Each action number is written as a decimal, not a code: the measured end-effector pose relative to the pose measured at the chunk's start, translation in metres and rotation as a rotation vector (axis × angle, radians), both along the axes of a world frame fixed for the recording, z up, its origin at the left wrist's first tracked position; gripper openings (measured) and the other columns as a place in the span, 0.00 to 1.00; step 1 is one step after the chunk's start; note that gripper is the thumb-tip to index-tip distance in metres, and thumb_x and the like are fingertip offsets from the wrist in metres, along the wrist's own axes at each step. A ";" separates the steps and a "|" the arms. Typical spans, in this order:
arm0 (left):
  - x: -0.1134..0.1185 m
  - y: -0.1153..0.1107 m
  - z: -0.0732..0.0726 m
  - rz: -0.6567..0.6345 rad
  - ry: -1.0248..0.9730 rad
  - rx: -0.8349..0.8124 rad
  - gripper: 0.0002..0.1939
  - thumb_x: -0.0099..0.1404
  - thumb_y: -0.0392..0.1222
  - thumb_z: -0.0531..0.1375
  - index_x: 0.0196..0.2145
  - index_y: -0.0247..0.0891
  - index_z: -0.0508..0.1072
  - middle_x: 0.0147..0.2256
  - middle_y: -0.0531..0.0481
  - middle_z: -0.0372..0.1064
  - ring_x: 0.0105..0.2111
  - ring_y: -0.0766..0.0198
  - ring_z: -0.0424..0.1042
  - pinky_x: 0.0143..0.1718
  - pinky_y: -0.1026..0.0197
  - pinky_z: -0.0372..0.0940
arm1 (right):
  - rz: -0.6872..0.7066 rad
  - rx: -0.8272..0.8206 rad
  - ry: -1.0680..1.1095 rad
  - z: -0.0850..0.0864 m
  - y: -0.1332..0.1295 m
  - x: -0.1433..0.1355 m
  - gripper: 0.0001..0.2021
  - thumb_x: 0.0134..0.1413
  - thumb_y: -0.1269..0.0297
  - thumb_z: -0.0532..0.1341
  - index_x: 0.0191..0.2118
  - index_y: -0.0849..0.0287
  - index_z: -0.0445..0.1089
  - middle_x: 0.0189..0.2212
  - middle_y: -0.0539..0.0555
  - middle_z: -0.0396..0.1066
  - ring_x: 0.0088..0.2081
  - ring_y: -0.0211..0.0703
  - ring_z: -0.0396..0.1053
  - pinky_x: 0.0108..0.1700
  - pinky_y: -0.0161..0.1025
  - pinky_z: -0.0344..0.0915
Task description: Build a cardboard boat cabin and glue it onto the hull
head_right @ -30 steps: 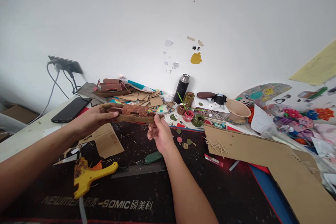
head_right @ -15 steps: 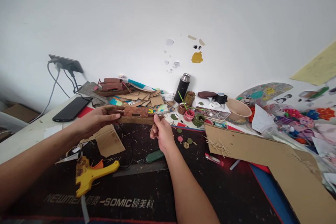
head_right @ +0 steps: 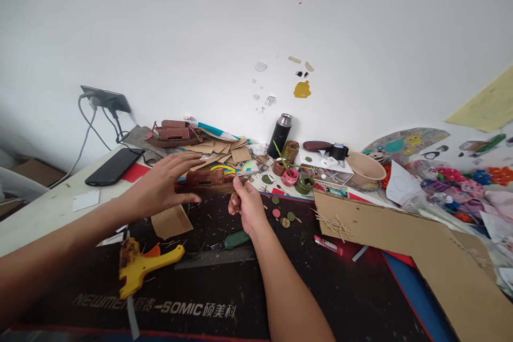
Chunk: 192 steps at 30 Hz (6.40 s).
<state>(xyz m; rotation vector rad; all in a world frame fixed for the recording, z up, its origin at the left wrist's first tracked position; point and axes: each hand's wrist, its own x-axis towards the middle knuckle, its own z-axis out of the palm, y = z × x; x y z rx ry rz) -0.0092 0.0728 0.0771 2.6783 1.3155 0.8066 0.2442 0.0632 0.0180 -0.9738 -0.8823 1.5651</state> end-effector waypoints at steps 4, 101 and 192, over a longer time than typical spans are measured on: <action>0.016 -0.006 -0.003 0.034 0.240 0.095 0.39 0.71 0.59 0.65 0.72 0.40 0.63 0.68 0.36 0.67 0.68 0.39 0.64 0.68 0.39 0.58 | 0.000 -0.007 0.002 0.001 -0.001 -0.001 0.33 0.42 0.31 0.76 0.32 0.53 0.62 0.15 0.39 0.60 0.15 0.33 0.59 0.18 0.31 0.51; 0.022 0.028 -0.018 -0.157 0.078 -0.336 0.33 0.70 0.60 0.64 0.67 0.43 0.68 0.66 0.38 0.71 0.65 0.43 0.70 0.65 0.45 0.65 | -0.365 0.214 -0.296 0.012 0.002 0.011 0.29 0.56 0.32 0.66 0.42 0.58 0.76 0.15 0.39 0.56 0.14 0.34 0.55 0.16 0.33 0.57; 0.051 -0.001 0.018 -0.178 -0.288 -0.814 0.21 0.73 0.61 0.59 0.54 0.47 0.77 0.49 0.46 0.83 0.46 0.50 0.81 0.50 0.49 0.76 | 0.042 0.388 -1.314 0.064 -0.041 0.069 0.13 0.68 0.53 0.67 0.53 0.49 0.81 0.27 0.48 0.78 0.28 0.44 0.72 0.35 0.38 0.60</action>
